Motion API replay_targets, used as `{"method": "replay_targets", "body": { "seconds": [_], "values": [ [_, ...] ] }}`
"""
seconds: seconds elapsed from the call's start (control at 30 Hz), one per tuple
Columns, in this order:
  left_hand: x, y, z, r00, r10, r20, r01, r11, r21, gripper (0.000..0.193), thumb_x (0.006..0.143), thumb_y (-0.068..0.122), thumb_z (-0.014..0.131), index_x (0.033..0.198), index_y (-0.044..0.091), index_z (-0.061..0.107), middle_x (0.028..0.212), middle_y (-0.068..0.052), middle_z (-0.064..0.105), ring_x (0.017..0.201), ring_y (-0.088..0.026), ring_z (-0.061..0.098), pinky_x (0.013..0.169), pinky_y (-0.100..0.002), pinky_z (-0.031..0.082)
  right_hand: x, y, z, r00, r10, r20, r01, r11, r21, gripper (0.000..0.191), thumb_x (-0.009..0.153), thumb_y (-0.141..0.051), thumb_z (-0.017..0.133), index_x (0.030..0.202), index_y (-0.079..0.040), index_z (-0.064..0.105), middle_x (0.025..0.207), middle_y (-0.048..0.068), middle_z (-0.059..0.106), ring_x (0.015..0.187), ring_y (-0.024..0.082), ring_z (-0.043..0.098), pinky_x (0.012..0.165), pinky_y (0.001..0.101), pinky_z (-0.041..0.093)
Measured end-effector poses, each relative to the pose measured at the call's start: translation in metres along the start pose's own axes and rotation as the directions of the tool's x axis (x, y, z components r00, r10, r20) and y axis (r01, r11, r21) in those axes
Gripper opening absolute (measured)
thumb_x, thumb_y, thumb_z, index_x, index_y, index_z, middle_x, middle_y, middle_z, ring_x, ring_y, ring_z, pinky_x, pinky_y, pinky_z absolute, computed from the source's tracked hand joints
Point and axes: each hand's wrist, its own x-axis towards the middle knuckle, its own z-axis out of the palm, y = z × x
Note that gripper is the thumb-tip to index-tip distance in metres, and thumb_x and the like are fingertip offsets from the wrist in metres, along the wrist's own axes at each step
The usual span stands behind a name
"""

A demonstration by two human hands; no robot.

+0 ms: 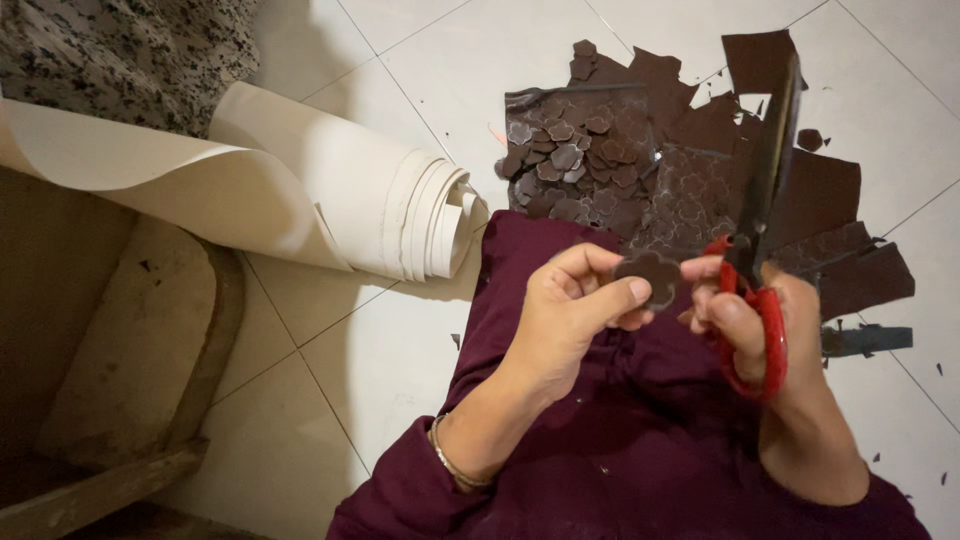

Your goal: The person sits on the floor and uses red-handled scissors to cut cloud-shaped pieces from a sheet of dark brown patterned material. The person repeatedly cuts along the outlines and places the finished shapes onto a growing pile on the floor.

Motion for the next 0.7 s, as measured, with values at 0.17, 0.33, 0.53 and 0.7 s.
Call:
{"method": "replay_targets", "body": {
  "seconds": [0.17,0.33,0.53,0.7],
  "values": [
    [-0.005,0.009,0.012,0.999,0.032,-0.015,-0.034,0.985,-0.167,0.018,0.094,-0.002,0.069,0.108,-0.001,0.057,0.101,-0.014,0.073,0.09,-0.02,0.074,0.081,-0.031,0.063,-0.024,0.018,0.007,0.997,-0.014,0.078,0.01,0.999,0.047,0.073,0.093,-0.055,0.067,0.132,0.006,0.056,0.113,0.009,0.064,0.097,0.017,0.061,0.088,0.0336,0.052],
    [-0.006,0.009,0.02,0.999,0.043,0.005,-0.041,0.972,-0.231,0.019,0.095,-0.003,0.068,0.108,0.003,0.056,0.097,-0.014,0.071,0.088,-0.022,0.075,0.08,-0.032,0.062,-0.041,0.022,0.013,0.989,-0.031,0.143,0.04,0.997,-0.065,0.089,0.094,-0.073,0.054,0.133,0.006,0.055,0.113,0.01,0.065,0.104,0.019,0.062,0.091,0.0345,0.051],
    [-0.006,0.002,0.029,0.998,0.037,-0.043,-0.044,0.98,-0.193,0.022,0.092,-0.003,0.073,0.108,0.002,0.058,0.094,-0.007,0.069,0.08,-0.012,0.066,0.073,-0.027,0.056,-0.05,0.018,0.018,0.983,0.04,0.177,-0.02,0.994,-0.111,0.1,0.086,-0.086,0.047,0.129,0.004,0.056,0.095,0.007,0.062,0.085,0.017,0.057,0.074,0.0322,0.048],
    [-0.008,0.0,0.033,0.998,0.057,-0.013,-0.058,0.99,-0.131,0.025,0.09,-0.003,0.073,0.111,0.001,0.06,0.095,-0.006,0.068,0.079,-0.009,0.063,0.071,-0.024,0.053,-0.048,0.012,0.012,0.976,0.044,0.214,-0.012,0.989,-0.148,0.095,0.083,-0.092,0.042,0.106,-0.003,0.061,0.085,0.003,0.058,0.076,0.013,0.055,0.065,0.029,0.046]
  ]
}}
